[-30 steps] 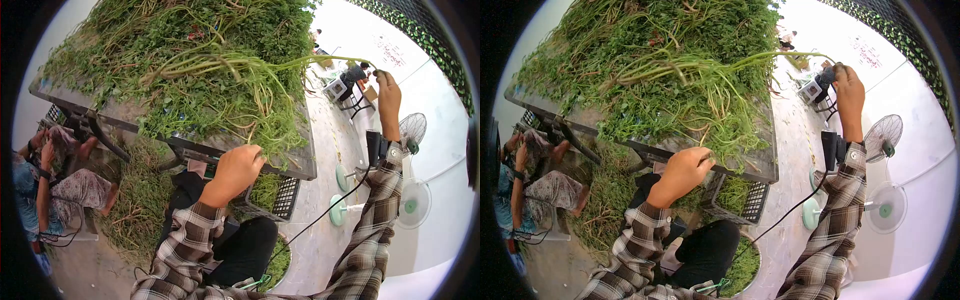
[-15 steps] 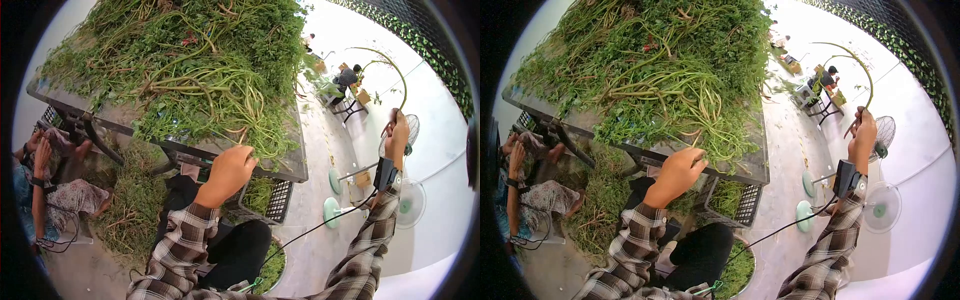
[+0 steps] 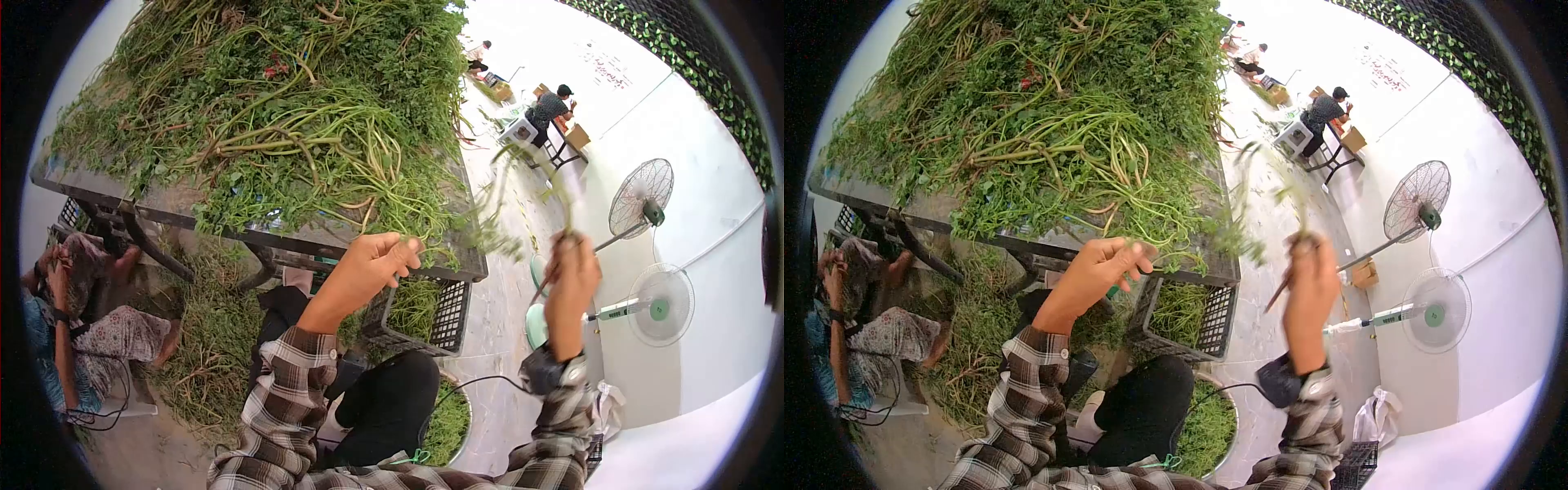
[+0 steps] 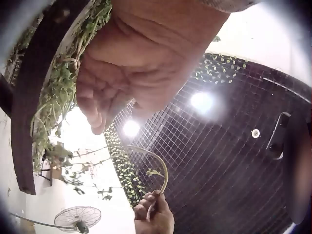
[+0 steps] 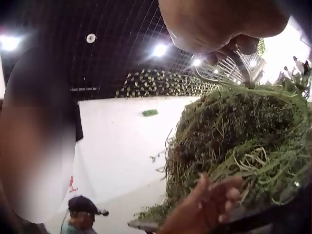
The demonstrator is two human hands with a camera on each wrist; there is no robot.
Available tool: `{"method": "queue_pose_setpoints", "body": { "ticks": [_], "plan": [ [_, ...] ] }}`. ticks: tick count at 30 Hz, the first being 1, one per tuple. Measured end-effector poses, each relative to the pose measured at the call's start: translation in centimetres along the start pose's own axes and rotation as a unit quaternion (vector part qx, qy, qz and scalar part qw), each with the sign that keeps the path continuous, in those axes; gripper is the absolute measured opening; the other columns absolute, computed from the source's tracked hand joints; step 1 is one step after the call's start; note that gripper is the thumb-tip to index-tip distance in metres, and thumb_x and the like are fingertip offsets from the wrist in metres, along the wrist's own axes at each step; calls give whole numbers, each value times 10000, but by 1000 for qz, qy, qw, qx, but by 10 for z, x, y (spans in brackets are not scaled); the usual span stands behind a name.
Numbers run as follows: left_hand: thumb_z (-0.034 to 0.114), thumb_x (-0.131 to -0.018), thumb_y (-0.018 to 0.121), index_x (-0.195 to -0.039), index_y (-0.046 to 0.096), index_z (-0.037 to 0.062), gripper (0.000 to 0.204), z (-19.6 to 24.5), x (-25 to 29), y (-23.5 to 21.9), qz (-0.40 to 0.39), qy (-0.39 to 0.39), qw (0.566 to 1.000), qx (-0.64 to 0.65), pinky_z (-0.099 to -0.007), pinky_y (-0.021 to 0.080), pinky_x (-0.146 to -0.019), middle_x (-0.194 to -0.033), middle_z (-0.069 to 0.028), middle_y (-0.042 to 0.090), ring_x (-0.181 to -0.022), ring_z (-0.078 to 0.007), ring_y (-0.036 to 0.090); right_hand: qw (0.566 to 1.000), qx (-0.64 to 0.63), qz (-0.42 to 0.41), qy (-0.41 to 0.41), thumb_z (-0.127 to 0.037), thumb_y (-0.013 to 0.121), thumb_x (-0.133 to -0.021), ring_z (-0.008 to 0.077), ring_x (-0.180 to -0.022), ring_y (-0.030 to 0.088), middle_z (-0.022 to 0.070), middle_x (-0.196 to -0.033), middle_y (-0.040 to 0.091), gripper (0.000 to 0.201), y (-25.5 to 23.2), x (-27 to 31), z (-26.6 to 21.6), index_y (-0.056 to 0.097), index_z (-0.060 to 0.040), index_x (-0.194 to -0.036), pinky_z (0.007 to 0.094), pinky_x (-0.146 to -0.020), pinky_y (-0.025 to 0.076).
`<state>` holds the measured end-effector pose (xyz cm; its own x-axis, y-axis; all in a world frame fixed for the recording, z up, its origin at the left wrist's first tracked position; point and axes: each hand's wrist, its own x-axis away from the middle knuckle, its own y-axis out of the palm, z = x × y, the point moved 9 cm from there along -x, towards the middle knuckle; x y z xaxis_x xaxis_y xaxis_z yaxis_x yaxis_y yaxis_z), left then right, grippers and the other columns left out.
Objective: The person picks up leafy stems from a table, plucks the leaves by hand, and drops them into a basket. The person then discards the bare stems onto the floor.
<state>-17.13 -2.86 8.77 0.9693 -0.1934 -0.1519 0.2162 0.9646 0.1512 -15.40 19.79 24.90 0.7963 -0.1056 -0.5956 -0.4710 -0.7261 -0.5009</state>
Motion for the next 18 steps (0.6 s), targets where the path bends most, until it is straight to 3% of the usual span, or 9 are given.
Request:
{"method": "queue_pose_setpoints", "body": {
  "ticks": [3, 5, 7, 9, 11, 13, 16, 18],
  "plan": [
    [470, -915, 405, -1047, 593, -25, 545, 5, 4, 2, -2, -23, 994, 105, -229, 489, -577, -834, -59, 632, -697, -91, 564, 979, 42, -125, -156, -45, 504, -826, 217, -712, 530, 116, -779, 532, 80, 34, 52, -29, 560, -19, -877, 304, -627, 419],
    [507, -915, 368, -1065, 574, -43, 606, 1, 5, 4, -8, -44, 989, 144, -237, 505, -572, -840, -67, 633, -688, -96, 576, 954, 29, -201, -222, 31, 544, -752, 304, -713, 534, 139, -804, 541, 153, 56, 88, -40, 553, -8, -900, 348, -628, 434],
    [560, -906, 306, -1117, 529, -54, 687, -5, 3, 4, -1, -50, 975, 216, -243, 524, -554, -851, -87, 638, -676, -106, 597, 927, 36, -242, -284, 31, 598, -675, 306, -698, 544, 151, -816, 542, 239, 70, 115, -48, 549, -3, -907, 381, -587, 452],
    [530, -908, 346, -1128, 519, -51, 645, -3, 4, 0, 10, -53, 967, 250, -233, 526, -555, -848, -84, 639, -678, -104, 603, 905, 40, -285, -313, 14, 610, -684, 294, -697, 549, 148, -822, 538, 237, 80, 132, -54, 547, -2, -912, 365, -580, 460],
    [499, -910, 386, -1140, 508, -49, 606, -3, 3, -4, 20, -53, 957, 284, -223, 527, -556, -844, -81, 639, -681, -102, 610, 897, 47, -304, -316, 9, 616, -686, 290, -703, 552, 144, -827, 536, 239, 85, 141, -45, 547, 0, -915, 358, -588, 461],
    [385, -916, 462, -1121, 520, -41, 476, -5, 0, -11, 47, -37, 978, 198, -192, 517, -541, -831, -74, 638, -665, -95, 609, 888, 55, -325, -322, 4, 622, -688, 286, -709, 554, 140, -831, 534, 241, 91, 150, -40, 546, 1, -917, 351, -596, 463],
    [270, -915, 502, -1084, 539, -34, 349, -6, -1, -11, 37, -15, 971, 236, -193, 511, -551, -809, -62, 633, -665, -93, 607, 886, 33, -372, -275, -11, 616, -721, 291, -724, 552, 136, -835, 528, 219, 100, 156, -30, 545, 3, -927, 345, -624, 466],
    [257, -922, 489, -1064, 548, -27, 324, -2, 1, -9, 25, -8, 971, 237, -200, 510, -568, -804, -60, 633, -675, -92, 608, 895, -36, -417, -152, -24, 596, -757, 268, -736, 556, 132, -844, 527, 215, 107, 151, -13, 546, 0, -964, 325, -642, 463]
  ]
}}
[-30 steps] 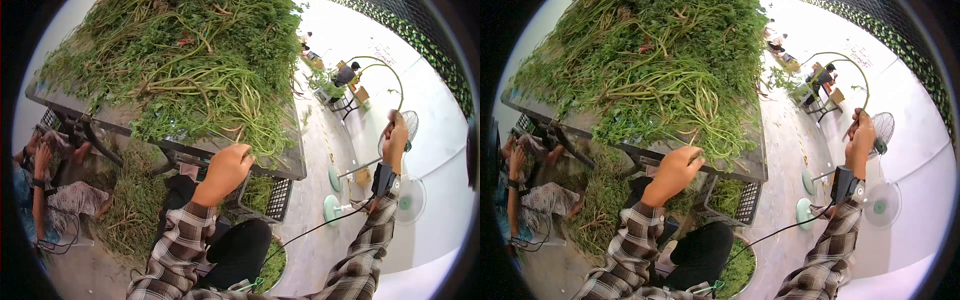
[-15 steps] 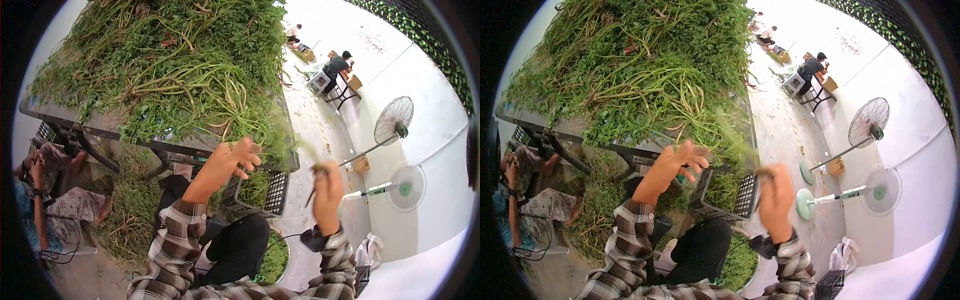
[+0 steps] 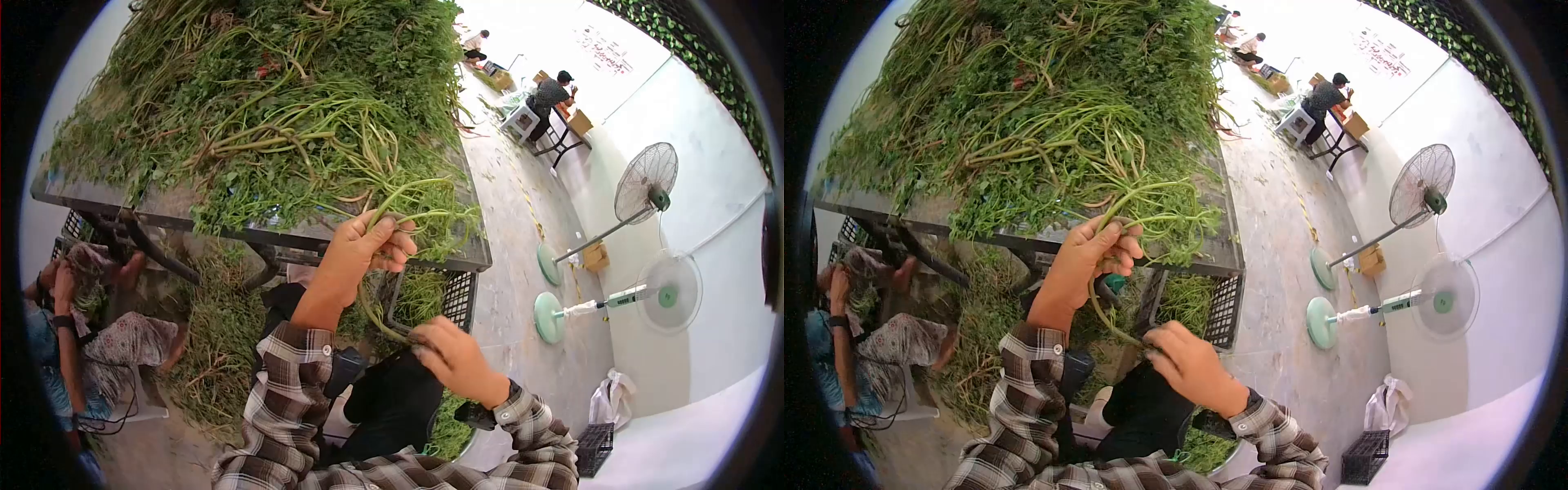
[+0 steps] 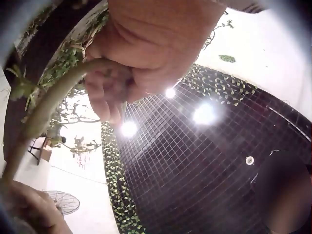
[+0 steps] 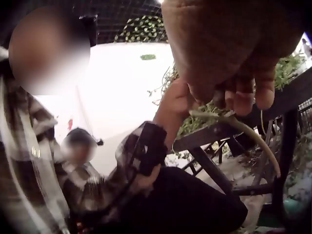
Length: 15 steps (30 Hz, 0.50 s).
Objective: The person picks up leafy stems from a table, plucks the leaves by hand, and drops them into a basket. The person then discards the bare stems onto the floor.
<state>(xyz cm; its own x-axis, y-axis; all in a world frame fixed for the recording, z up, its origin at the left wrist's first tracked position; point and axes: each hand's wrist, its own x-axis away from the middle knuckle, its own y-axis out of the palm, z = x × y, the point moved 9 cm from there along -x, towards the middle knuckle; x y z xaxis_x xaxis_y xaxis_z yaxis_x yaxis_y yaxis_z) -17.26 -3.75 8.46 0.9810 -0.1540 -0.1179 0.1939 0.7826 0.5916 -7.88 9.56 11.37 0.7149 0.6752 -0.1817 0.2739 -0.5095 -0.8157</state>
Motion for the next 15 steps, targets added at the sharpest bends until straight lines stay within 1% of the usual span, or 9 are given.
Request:
{"method": "queue_pose_setpoints", "body": {
  "ticks": [1, 4, 5, 7, 8, 10, 11, 13, 15],
  "plan": [
    [245, -929, 476, -1044, 557, -21, 301, 2, 0, 3, -12, 6, 1000, 2, -206, 509, -586, -798, -58, 632, -685, -92, 609, 1000, 0, 2, 1, -24, 596, -757, 268, -736, 556, 132, -844, 527, 215, -4, -2, 1, 546, 0, -964, 325, -642, 463],
    [235, -931, 472, -1027, 561, -12, 280, 5, 2, 7, -29, 23, 998, -53, -224, 508, -620, -788, -56, 629, -709, -104, 615, 991, -50, 94, 77, -13, 570, -775, 230, -728, 553, 125, -887, 537, 227, -39, -7, 21, 557, -2, -1001, 295, -648, 446],
    [235, -931, 472, -1027, 561, -12, 280, 4, 2, 8, -30, 23, 998, -54, -224, 508, -620, -788, -56, 629, -709, -104, 615, 991, -51, 95, 78, -13, 570, -775, 230, -728, 553, 125, -887, 537, 227, -47, -10, 20, 557, -2, -1001, 295, -648, 446],
    [231, -933, 467, -1037, 562, 2, 269, 4, 1, 12, -50, 38, 996, -60, -249, 506, -672, -804, -59, 635, -732, -126, 621, 977, 29, 204, 58, -19, 591, -755, 262, -775, 545, 117, -890, 544, 244, -85, -11, 4, 567, -8, -998, 314, -687, 443],
    [231, -933, 467, -1037, 562, 2, 269, 5, 2, 15, -51, 38, 996, -60, -249, 506, -672, -804, -59, 635, -732, -126, 621, 977, 29, 205, 58, -19, 591, -755, 262, -775, 545, 117, -890, 544, 244, -91, -13, 3, 567, -8, -998, 314, -687, 443],
    [228, -934, 464, -1038, 569, 19, 256, 9, 5, 19, -46, 44, 996, -66, -289, 480, -781, -811, -62, 643, -811, -149, 619, 941, 225, 250, -26, -40, 623, -718, 294, -901, 515, 117, -979, 546, 351, -106, -14, -24, 551, -25, -1061, 352, -791, 416],
    [228, -934, 464, -1038, 569, 19, 256, 9, 4, 19, -46, 44, 996, -66, -289, 480, -781, -811, -62, 643, -811, -149, 619, 941, 225, 250, -25, -40, 623, -718, 294, -901, 515, 117, -979, 546, 351, -109, -19, -28, 551, -25, -1061, 352, -791, 416],
    [220, -937, 458, -1033, 579, 32, 244, 13, 5, 25, -82, 77, 987, -113, -313, 423, -871, -816, -63, 651, -874, -154, 601, 925, 304, 223, -51, -70, 643, -684, 316, -1022, 457, 121, -1083, 524, 462, -105, -34, -43, 519, -43, -1129, 386, -886, 358],
    [218, -935, 460, -1035, 579, 28, 245, 14, 7, 30, -105, 79, 984, -124, -312, 410, -882, -815, -64, 653, -886, -148, 592, 934, 292, 199, -48, -87, 648, -672, 314, -1071, 435, 131, -1148, 493, 513, -97, -44, -36, 495, -50, -1161, 400, -921, 331]
  ]
}}
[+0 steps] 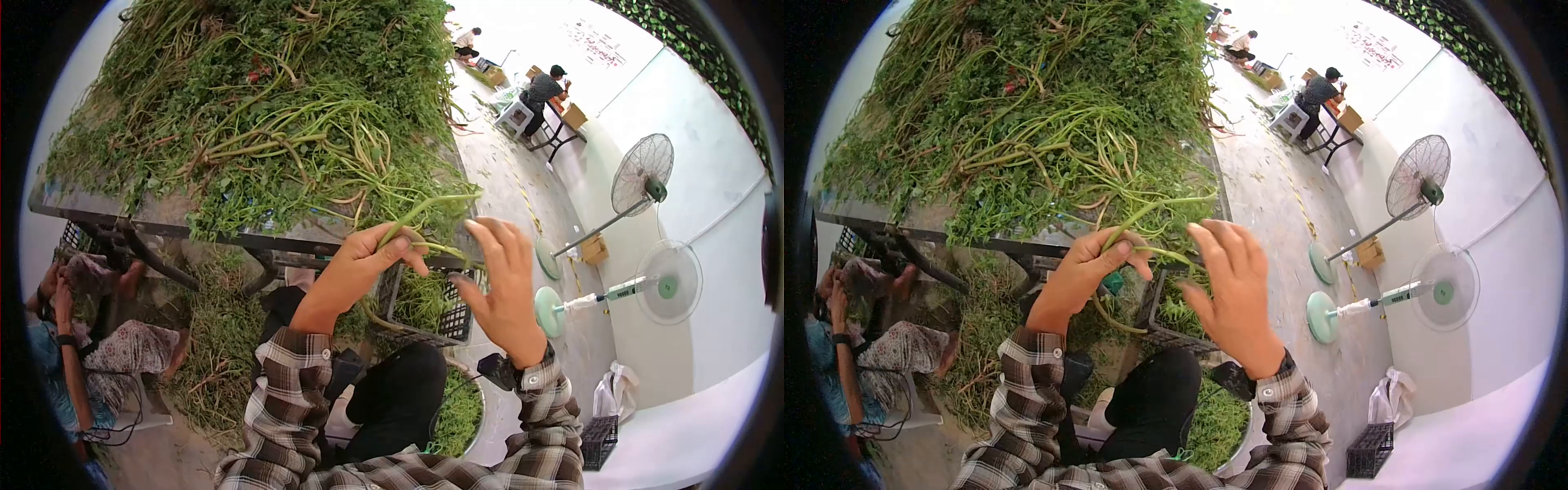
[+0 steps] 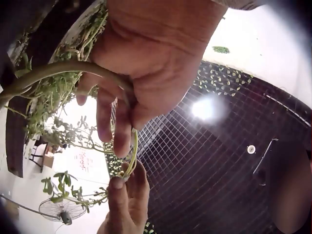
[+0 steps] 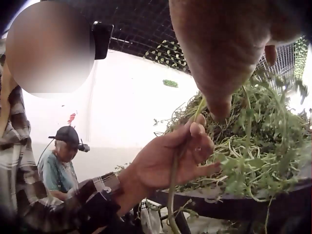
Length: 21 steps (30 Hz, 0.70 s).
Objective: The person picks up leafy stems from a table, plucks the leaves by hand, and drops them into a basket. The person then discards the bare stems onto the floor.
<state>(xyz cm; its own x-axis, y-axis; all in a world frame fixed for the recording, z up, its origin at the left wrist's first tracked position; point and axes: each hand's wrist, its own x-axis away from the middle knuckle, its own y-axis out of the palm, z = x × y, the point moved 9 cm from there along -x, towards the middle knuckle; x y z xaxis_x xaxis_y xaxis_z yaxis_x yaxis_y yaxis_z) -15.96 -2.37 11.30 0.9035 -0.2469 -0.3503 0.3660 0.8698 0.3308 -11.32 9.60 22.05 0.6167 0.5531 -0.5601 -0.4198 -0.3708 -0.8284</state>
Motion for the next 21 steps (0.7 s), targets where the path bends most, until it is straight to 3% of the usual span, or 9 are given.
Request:
{"method": "queue_pose_setpoints", "body": {
  "ticks": [2, 8, 10, 11, 13, 14, 16, 18, 21],
  "plan": [
    [216, -933, 463, -1037, 579, 24, 246, 2, 0, 4, -22, 7, 1000, -11, -311, 396, -892, -814, -65, 654, -898, -143, 584, 998, -28, -44, -22, -81, 638, -677, 321, -1085, 438, 139, -1125, 506, 481, 19, -2, 0, 503, -40, -1137, 408, -925, 331],
    [187, -918, 481, -1008, 587, -5, 237, -2, 1, 9, -45, -15, 997, -64, -310, 402, -872, -809, -57, 650, -883, -126, 575, 995, -50, -75, -30, -37, 593, -704, 324, -851, 524, 139, -874, 535, 200, 39, -5, 3, 500, -33, -881, 395, -705, 427],
    [190, -902, 507, -967, 601, 4, 218, -6, 2, 7, -11, -27, 998, -50, -263, 447, -722, -758, -33, 629, -751, -88, 564, 996, -6, -78, -42, -36, 587, -714, 320, -799, 532, 131, -831, 528, 154, 42, -5, -2, 487, -37, -830, 395, -647, 435],
    [190, -902, 507, -967, 601, 4, 218, -4, 2, 6, -11, -27, 998, -49, -263, 447, -722, -758, -33, 629, -751, -88, 564, 994, -21, -105, -25, -49, 584, -734, 323, -756, 533, 133, -795, 522, 135, 49, -3, -1, 478, -35, -815, 402, -621, 432],
    [212, -881, 548, -907, 599, 26, 194, -15, 6, 2, -5, -121, 991, -59, -201, 383, -510, -658, 15, 563, -566, -33, 470, 990, -36, -133, -8, -63, 582, -755, 327, -713, 534, 135, -759, 515, 125, 55, 1, -2, 468, -33, -800, 408, -594, 428],
    [212, -881, 548, -907, 599, 26, 194, -18, 5, 0, -4, -121, 991, -59, -201, 383, -510, -658, 15, 563, -566, -33, 470, 987, -73, -142, 7, -78, 578, -772, 338, -672, 525, 146, -731, 504, 128, 57, 2, -1, 465, -30, -807, 411, -578, 424],
    [223, -871, 569, -841, 583, 49, 177, -12, 2, -13, 70, -52, 995, -55, -182, 258, -416, -584, 60, 458, -468, -8, 343, 982, -112, -151, 20, -93, 574, -789, 349, -631, 516, 156, -702, 494, 133, 58, 2, -3, 462, -26, -814, 415, -562, 420],
    [226, -872, 567, -820, 575, 56, 177, -9, 3, -16, 86, -53, 994, -37, -182, 253, -419, -581, 64, 441, -469, -9, 340, 952, -241, -153, 109, -116, 576, -800, 363, -620, 511, 172, -679, 484, 156, 54, 2, 6, 453, -22, -817, 419, -557, 410],
    [226, -874, 561, -804, 572, 63, 178, -8, 5, -16, 94, -63, 993, -24, -187, 254, -437, -592, 68, 429, -492, -7, 338, 956, -208, -184, 90, -95, 571, -789, 355, -639, 525, 157, -687, 493, 140, 59, 6, 14, 449, -31, -813, 417, -546, 409]
  ]
}}
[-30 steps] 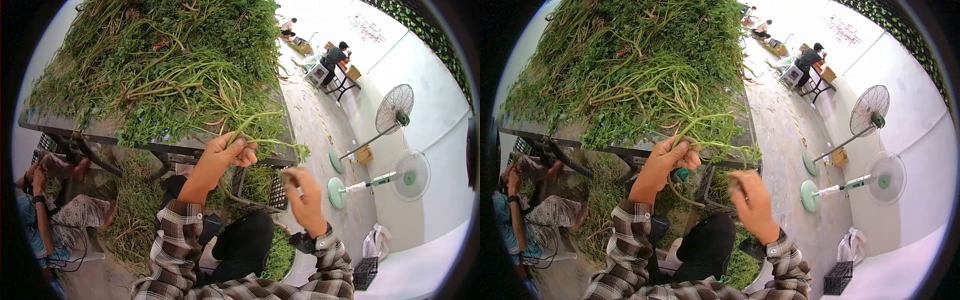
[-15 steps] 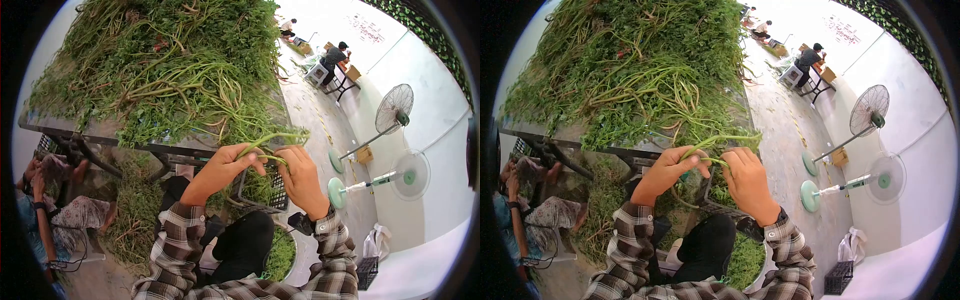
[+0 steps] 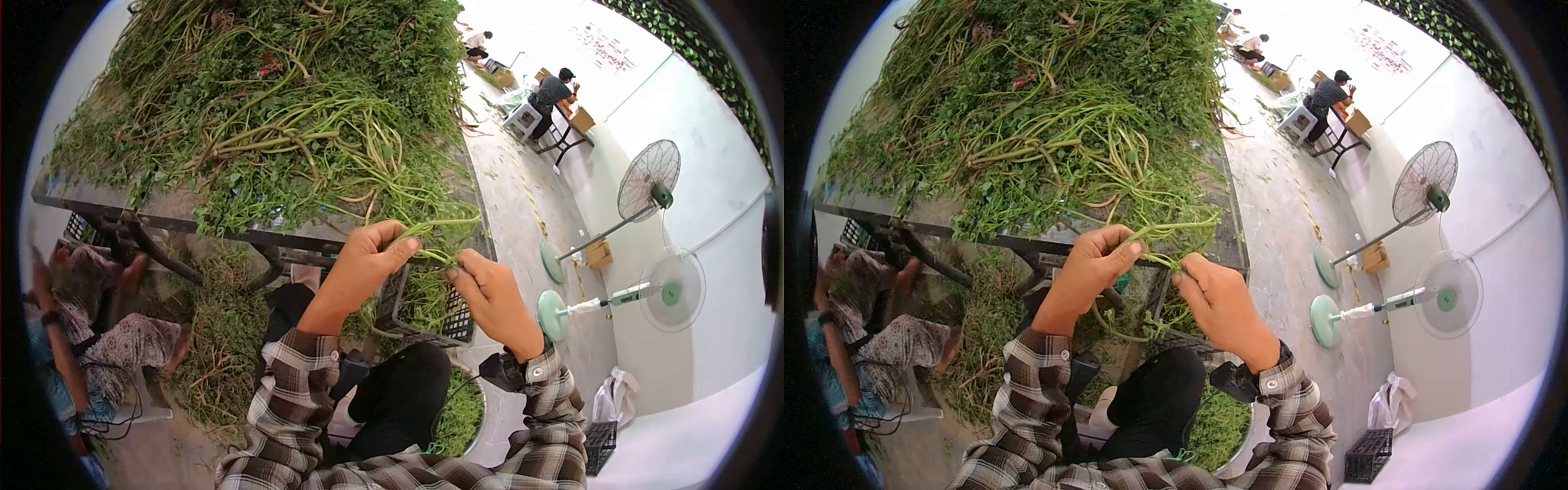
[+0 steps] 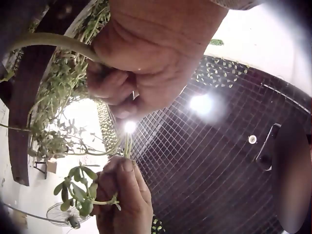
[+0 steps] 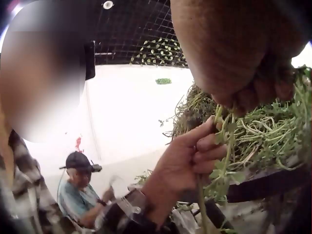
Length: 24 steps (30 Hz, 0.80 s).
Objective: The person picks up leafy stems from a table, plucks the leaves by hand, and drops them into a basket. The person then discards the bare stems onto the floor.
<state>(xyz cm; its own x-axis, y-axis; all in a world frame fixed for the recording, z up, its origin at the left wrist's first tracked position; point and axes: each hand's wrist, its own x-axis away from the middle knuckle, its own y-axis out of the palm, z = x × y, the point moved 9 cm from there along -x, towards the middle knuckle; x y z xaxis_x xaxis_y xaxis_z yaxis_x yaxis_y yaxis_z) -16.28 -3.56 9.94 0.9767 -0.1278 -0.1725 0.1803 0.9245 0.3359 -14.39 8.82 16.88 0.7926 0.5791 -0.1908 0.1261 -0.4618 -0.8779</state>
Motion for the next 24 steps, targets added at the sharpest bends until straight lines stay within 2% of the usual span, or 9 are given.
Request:
{"method": "queue_pose_setpoints", "body": {
  "ticks": [5, 7, 12, 15, 18, 20, 21, 23, 24],
  "plan": [
    [200, -876, 548, -845, 577, 28, 177, -13, 1, 15, -16, 12, 998, -66, -223, 297, -493, -616, 30, 449, -556, -37, 351, 965, 239, 58, -92, -52, 529, -779, 310, -630, 547, 123, -669, 503, 84, 4, 1, 18, 447, -47, -797, 393, -521, 427],
    [165, -871, 533, -878, 562, -8, 177, -13, 2, 25, 17, 46, 978, -204, -263, 332, -529, -618, -16, 451, -582, -82, 367, 950, 291, 54, -101, -43, 514, -775, 294, -629, 554, 112, -667, 506, 68, 8, 0, 32, 449, -52, -793, 385, -512, 435],
    [152, -870, 517, -886, 550, -19, 175, -18, 3, 38, 27, 40, 984, -172, -293, 348, -535, -611, -38, 438, -588, -109, 385, 934, 356, 22, -32, -73, 493, -774, 303, -620, 570, 139, -631, 540, 36, 11, -6, 73, 481, -39, -774, 402, -499, 439],
    [170, -875, 518, -870, 571, 6, 172, -9, 7, 34, 27, 56, 989, -136, -264, 322, -500, -585, -5, 412, -547, -81, 360, 932, 356, 38, 52, -94, 478, -792, 339, -619, 555, 187, -659, 550, 104, -17, 5, 149, 477, -12, -727, 418, -523, 426],
    [219, -886, 528, -844, 587, 52, 181, -7, 5, -3, 82, 25, 996, 12, -190, 211, -412, -566, 70, 372, -448, -11, 270, 951, 293, 81, 59, -99, 467, -795, 346, -566, 549, 193, -634, 554, 127, -41, 27, 183, 536, -7, -744, 427, -511, 417],
    [220, -888, 529, -854, 586, 49, 184, -7, 6, -1, 74, 17, 997, 36, -194, 201, -402, -554, 74, 356, -441, -10, 261, 975, 68, 84, 192, -112, 453, -820, 229, -502, 516, 135, -601, 553, 171, -51, 40, 194, 583, -2, -835, 350, -468, 386],
    [222, -891, 530, -863, 585, 45, 187, -8, 4, 4, 59, 8, 997, 58, -198, 191, -392, -541, 77, 341, -433, -10, 251, 974, 68, 88, 196, -112, 453, -820, 229, -502, 516, 135, -601, 553, 171, -55, 41, 183, 583, -2, -835, 350, -468, 386],
    [216, -892, 528, -873, 584, 45, 182, -12, 4, 11, 42, -1, 996, 84, -199, 185, -392, -535, 81, 326, -433, -12, 243, 955, -125, 105, 247, -119, 442, -839, 90, -476, 420, 47, -652, 564, 218, -49, 36, 166, 600, -2, -933, 249, -434, 328],
    [211, -894, 526, -883, 582, 44, 177, -14, 4, 13, 34, -7, 993, 109, -200, 180, -391, -529, 85, 310, -432, -14, 236, 954, -125, 108, 250, -119, 442, -839, 90, -476, 420, 47, -652, 564, 218, -51, 32, 157, 600, -2, -933, 249, -434, 328]
  ]
}}
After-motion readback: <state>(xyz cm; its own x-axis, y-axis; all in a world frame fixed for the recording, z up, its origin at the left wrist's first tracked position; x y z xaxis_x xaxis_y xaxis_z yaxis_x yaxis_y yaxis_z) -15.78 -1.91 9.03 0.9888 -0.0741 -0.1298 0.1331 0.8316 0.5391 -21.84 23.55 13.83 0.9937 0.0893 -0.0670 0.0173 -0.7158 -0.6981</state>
